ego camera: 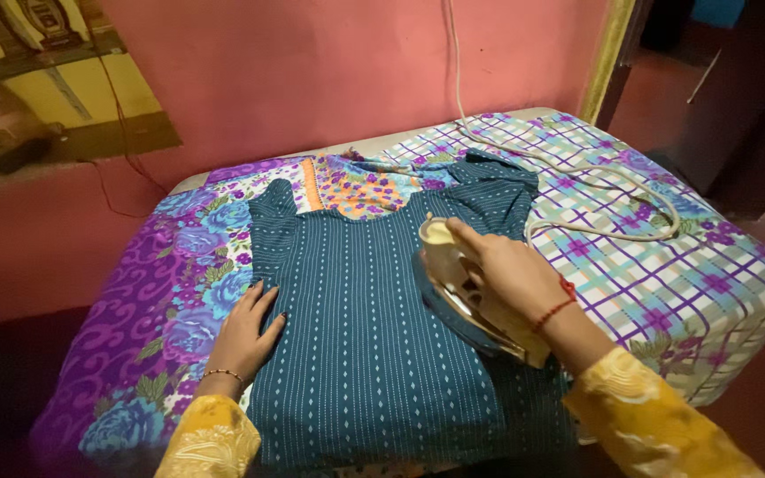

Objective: The person irons a dark blue patterned dress laid out on a bed. They use an electric iron to smooth the fabric, moving it back and forth across the body and sleeves, and occasionally repositioning the dress with their hands.

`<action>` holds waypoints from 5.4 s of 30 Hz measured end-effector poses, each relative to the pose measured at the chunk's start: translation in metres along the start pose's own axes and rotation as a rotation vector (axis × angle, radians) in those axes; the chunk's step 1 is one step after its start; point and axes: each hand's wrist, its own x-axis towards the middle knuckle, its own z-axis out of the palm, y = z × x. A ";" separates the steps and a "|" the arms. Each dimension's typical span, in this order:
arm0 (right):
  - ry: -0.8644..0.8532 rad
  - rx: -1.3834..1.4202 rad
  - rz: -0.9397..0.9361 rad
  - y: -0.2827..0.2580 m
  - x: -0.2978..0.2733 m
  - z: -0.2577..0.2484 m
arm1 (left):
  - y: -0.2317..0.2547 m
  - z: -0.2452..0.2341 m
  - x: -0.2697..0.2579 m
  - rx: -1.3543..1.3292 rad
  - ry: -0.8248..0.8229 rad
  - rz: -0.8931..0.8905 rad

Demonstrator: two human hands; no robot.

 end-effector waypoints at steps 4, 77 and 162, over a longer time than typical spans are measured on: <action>-0.359 1.220 -0.061 0.006 -0.010 -0.004 | -0.009 -0.014 -0.018 0.085 -0.153 0.114; 0.376 -0.041 -0.157 -0.172 0.077 0.111 | -0.014 -0.045 -0.064 0.028 -0.037 -0.032; -0.008 0.134 0.209 -0.069 -0.026 0.028 | -0.014 -0.042 -0.064 0.261 -0.157 0.084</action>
